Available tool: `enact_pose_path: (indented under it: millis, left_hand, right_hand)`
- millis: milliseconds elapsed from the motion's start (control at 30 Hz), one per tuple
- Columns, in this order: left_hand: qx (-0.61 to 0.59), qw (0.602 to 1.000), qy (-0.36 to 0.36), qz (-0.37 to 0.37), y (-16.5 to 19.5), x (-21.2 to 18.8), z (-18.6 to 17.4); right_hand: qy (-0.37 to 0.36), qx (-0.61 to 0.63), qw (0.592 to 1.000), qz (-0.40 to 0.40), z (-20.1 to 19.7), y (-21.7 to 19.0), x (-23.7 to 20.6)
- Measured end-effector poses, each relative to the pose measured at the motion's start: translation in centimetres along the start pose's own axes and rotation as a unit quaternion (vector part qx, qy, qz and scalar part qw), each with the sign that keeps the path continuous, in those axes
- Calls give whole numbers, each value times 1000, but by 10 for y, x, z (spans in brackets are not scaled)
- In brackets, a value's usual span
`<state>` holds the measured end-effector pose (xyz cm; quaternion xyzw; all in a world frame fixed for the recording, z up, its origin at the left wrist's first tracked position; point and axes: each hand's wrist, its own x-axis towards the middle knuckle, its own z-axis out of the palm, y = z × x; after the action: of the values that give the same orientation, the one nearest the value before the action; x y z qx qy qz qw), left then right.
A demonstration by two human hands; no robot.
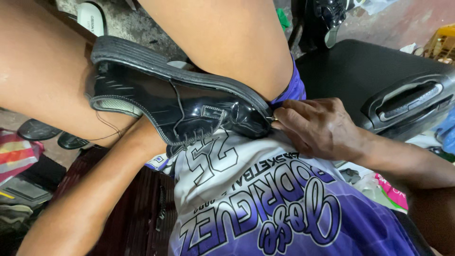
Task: The person sits with a black dress shoe held on their lap and hand-stitches the shoe's upper edge using a needle and thread. They pull the needle through the leather repeatedly, tension the thread, and reposition the shoe while sewing along the seam.
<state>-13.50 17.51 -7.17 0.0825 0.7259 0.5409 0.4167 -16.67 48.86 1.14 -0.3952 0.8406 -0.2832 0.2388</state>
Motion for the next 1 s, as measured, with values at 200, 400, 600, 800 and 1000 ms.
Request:
enact_pose_path:
  millis: [200, 400, 600, 800, 1000]
  left_hand:
    - [0, 1000, -4, 3, 3, 5, 4]
    - [-1, 1000, -5, 7, 0, 7, 10]
    - [-3, 1000, -4, 10, -3, 9, 13]
    - [-10, 1000, 3, 12, -7, 4, 11]
    - [-11, 1000, -3, 28, -16, 2, 9]
  right_hand:
    - [19, -3, 1000, -2, 3, -3, -2]
    - [31, 12, 999, -7, 15, 0, -10]
    - [28, 6, 1000, -1, 20, -2, -11]
    - [2, -41, 999, 29, 4, -18, 7]
    - [-79, -185, 979, 28, -5, -35, 16]
